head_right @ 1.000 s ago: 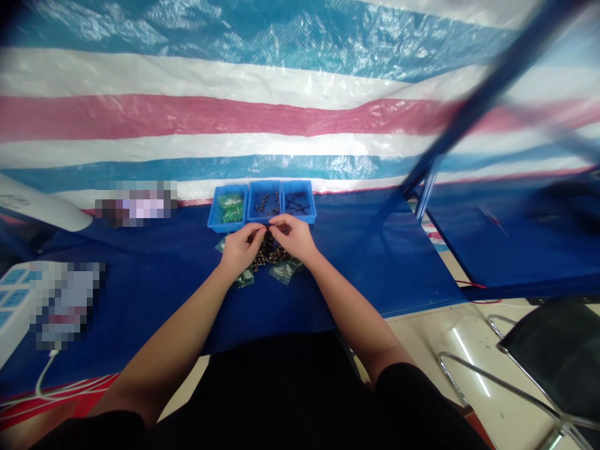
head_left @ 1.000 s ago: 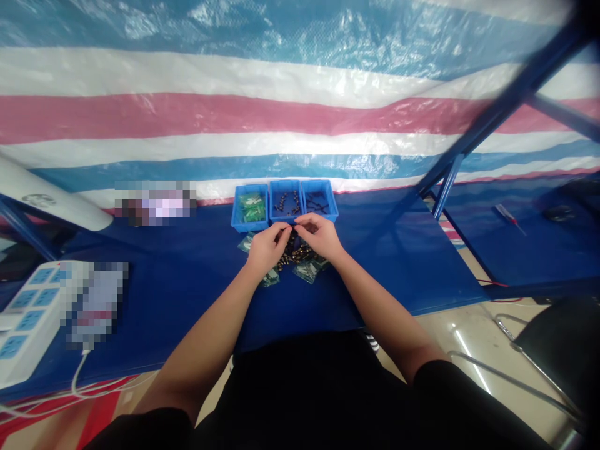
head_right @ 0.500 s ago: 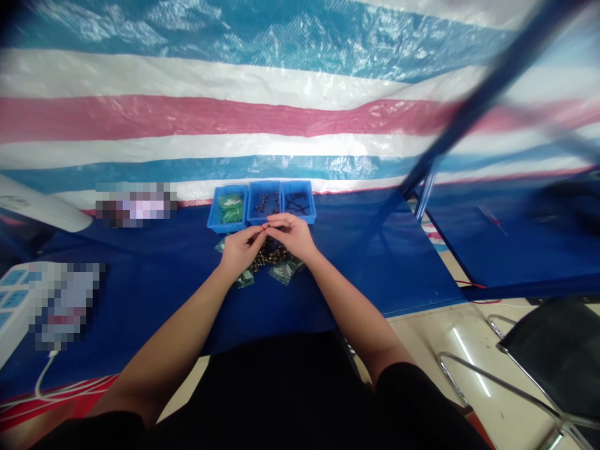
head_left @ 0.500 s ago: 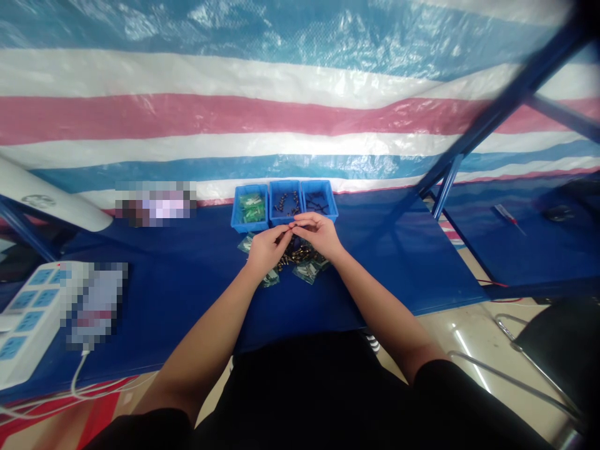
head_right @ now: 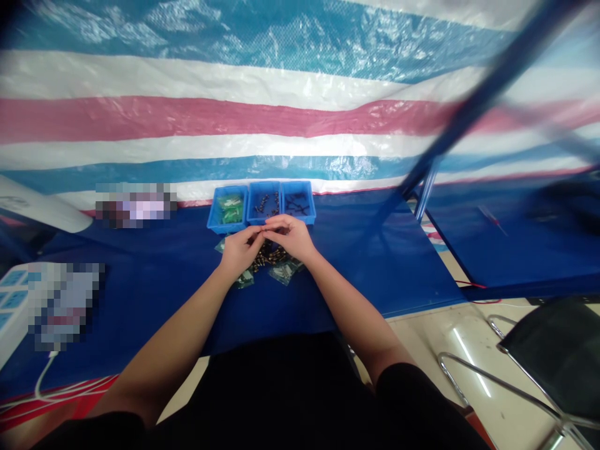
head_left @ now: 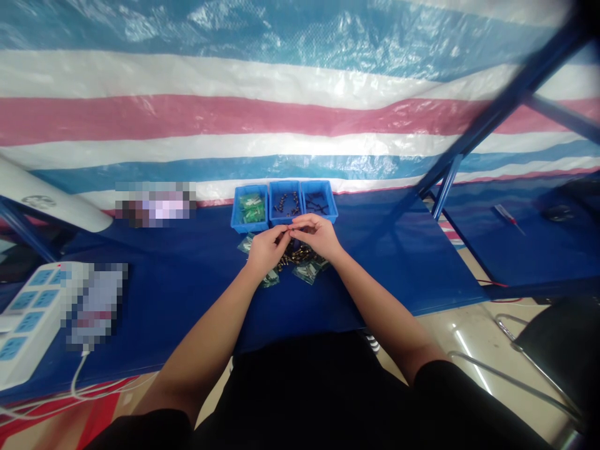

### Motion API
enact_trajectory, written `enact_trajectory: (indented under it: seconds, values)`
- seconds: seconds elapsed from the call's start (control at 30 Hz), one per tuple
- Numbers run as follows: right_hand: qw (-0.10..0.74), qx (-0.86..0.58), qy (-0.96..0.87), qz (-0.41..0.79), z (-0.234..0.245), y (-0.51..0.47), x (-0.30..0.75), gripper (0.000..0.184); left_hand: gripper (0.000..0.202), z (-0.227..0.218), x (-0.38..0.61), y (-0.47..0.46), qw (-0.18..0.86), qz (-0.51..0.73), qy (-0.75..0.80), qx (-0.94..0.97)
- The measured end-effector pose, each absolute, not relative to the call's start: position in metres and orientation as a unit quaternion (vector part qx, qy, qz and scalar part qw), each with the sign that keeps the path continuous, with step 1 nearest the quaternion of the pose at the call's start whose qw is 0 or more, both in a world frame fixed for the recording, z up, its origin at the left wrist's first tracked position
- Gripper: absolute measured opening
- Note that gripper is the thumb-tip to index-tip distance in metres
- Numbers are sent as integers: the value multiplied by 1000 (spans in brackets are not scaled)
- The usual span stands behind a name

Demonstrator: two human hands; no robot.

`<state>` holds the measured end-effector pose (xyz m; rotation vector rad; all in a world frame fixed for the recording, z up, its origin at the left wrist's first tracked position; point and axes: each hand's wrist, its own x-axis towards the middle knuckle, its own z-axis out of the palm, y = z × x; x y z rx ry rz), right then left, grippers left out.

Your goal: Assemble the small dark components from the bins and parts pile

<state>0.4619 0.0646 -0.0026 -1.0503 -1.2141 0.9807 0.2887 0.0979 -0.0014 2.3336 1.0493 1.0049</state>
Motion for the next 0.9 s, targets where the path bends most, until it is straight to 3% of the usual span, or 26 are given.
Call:
enact_trajectory:
  seconds: [0.27,0.43,0.9]
  values:
    - [592,-467,-517,405,-2,66,463,32,28,-1,289,97,194,375,384,822]
    - [593,-440,-500,453,-3,65,464,35,40,4,290,94,200,389,386,812]
    - [580,-462,-509,437,-4,66,468,34,34,0,289,98,225,367,358,829]
